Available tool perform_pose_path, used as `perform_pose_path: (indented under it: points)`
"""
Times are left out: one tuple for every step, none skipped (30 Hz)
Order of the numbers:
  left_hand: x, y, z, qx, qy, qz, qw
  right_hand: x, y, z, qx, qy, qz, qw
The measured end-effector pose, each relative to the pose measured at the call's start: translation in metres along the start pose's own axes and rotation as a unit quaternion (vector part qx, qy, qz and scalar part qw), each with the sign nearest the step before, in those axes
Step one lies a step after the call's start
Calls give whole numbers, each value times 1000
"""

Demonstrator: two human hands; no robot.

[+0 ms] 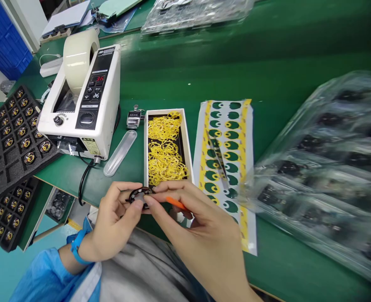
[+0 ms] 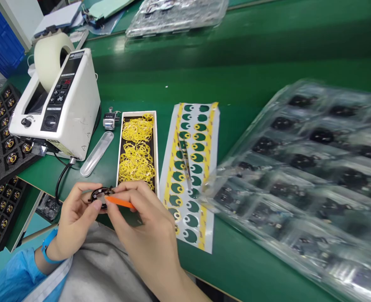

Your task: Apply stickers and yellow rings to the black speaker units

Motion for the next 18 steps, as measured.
perform_pose_path:
  points:
    - [0,-1,-1,3,-5,12,1000,-1,1,-1,6,11,5,1000]
    - [0,-3,-3,7,-7,22,1000,-1,2,-2,10,24,16,1000]
    - [0,-4,-4,11,-6,29,1000,0,3,-2,12,38,28,999]
    - [-1,-4,-5,16,-2,32,999,0,4,-2,13,51,35,998]
    - [-1,-4,-6,20,2,33,999,0,4,-2,14,62,36,997]
    - [-1,-4,-8,27,5,31,999,-1,3,-1,16,69,28,997]
    - [-1,-3,-9,34,4,30,999,-3,2,-1,19,71,13,997]
    - [1,-3,-10,39,-5,29,999,-4,0,0,23,69,-5,997]
    - [2,-2,-10,42,-27,25,998,-5,-2,0,28,66,-21,997]
    - [4,-3,-9,41,-64,14,997,-6,-5,1,33,64,-31,997]
    - [6,-4,-7,33,-114,2,993,-5,-8,1,40,67,-39,996]
    - [8,-5,-3,17,-172,-7,985,-5,-10,0,50,77,-47,995]
    - [10,-7,2,-4,-227,-12,974,-4,-12,-3,64,91,-56,992]
    - [12,-10,7,-26,-268,-8,963,-3,-12,-7,85,107,-59,989]
    - [14,-12,11,-43,-289,5,956,0,-11,-12,107,122,-54,985]
    - [16,-13,14,-49,-287,25,956,4,-7,-17,127,134,-45,982]
    - [18,-14,14,-40,-266,45,962,8,-1,-23,145,140,-34,979]
    - [20,-15,12,-16,-230,60,971,12,6,-27,156,135,-29,978]
Point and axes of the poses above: each hand's wrist, its own y-axis away from the middle knuckle, its own x-axis out of the back of the hand, z = x × y, the point moved 6 cm from there along -y, towards the middle knuckle, and after that the axes turned 6 degrees about -y, right-handed, at the moved point
